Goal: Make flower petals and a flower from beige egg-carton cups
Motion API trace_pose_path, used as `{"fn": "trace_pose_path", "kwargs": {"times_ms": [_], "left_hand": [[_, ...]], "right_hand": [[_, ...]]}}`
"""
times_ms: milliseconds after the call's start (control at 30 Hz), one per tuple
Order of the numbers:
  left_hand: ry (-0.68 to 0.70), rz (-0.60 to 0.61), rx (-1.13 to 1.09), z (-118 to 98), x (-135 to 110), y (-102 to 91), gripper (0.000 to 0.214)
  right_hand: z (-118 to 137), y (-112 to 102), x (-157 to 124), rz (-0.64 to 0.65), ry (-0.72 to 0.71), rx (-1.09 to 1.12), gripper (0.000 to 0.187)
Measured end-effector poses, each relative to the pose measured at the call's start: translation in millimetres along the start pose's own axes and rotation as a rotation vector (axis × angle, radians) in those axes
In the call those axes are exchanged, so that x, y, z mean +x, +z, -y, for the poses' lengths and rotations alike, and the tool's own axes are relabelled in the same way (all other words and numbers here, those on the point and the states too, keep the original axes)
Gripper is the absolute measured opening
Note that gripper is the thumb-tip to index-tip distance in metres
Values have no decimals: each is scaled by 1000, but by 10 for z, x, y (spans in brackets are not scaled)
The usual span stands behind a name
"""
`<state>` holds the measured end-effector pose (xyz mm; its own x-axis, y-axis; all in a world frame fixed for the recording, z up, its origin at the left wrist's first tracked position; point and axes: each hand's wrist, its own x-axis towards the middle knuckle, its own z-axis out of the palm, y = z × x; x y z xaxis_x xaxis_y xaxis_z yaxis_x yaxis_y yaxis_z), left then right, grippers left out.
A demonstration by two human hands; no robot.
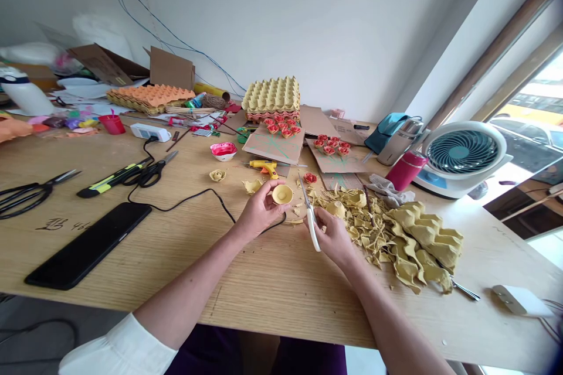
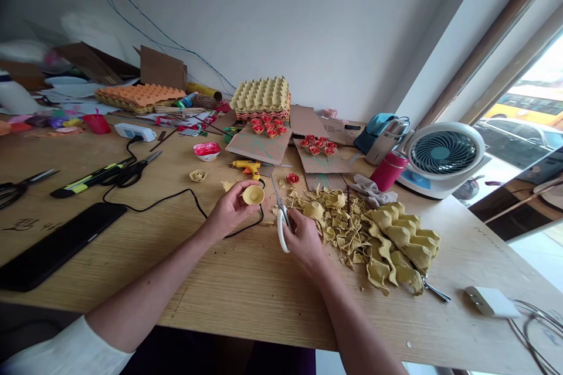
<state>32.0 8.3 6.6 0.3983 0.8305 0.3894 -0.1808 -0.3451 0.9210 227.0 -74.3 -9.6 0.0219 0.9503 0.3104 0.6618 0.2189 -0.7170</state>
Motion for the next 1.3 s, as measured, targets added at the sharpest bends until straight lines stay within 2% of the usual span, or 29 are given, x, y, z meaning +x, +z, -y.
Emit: {"fn": "trace_pose_path", "kwargs": {"times_ms": [200, 433, 767, 1033, 1200, 1300], "left_hand": [[-10, -8, 65, -65, -37, 35, 49], [27, -12, 126, -63, -74, 60, 42], [7, 2, 134, -99, -83, 66, 43], [-15, 1, 26, -51, -75, 55, 50], [-2, 7, 50, -60, -77, 51, 46], [10, -3, 59, -47, -72, 47, 47]], "right_hand": [[4, 22, -33, 43, -113, -98, 23], [18, 24, -33, 35, -211, -231, 16], [22, 20, -34, 38, -199, -282, 20], [52, 3, -32, 33, -196, -259, 27], [39, -9, -30, 33, -214, -242, 25], [26, -16, -29, 44, -175, -173, 29]]}}
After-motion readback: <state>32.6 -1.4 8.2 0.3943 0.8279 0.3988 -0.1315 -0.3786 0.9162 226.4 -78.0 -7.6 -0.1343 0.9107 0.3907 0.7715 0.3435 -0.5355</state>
